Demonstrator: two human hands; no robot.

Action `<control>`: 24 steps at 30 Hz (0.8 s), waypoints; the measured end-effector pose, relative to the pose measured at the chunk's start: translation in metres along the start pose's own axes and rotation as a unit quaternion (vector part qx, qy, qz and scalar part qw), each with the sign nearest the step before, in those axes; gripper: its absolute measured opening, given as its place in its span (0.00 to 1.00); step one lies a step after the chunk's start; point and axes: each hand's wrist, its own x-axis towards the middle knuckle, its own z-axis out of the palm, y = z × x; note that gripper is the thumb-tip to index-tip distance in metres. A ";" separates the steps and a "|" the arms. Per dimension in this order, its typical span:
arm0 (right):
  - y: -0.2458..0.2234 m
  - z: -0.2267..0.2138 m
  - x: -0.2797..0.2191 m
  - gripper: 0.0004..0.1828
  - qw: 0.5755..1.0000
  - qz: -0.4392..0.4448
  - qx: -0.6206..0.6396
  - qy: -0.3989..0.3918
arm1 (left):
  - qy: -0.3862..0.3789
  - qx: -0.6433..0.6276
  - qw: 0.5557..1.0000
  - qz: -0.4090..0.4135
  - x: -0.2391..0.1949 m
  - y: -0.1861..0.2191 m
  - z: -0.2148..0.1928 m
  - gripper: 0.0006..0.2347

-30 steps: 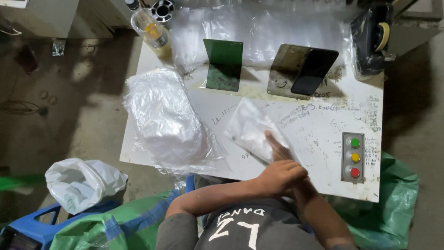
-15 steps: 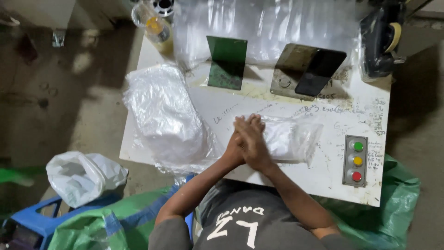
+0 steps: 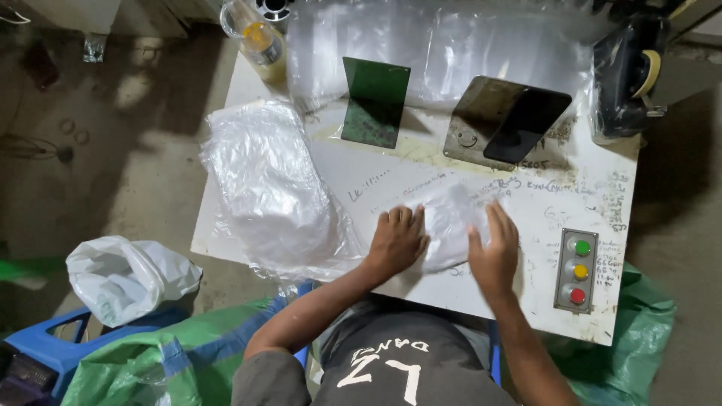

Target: Folding and stacking plastic bags at a factory workstation.

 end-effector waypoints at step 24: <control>-0.012 -0.024 0.015 0.24 0.941 0.152 0.078 -0.292 | -0.117 -0.272 0.955 0.002 0.004 -0.009 -0.029 0.19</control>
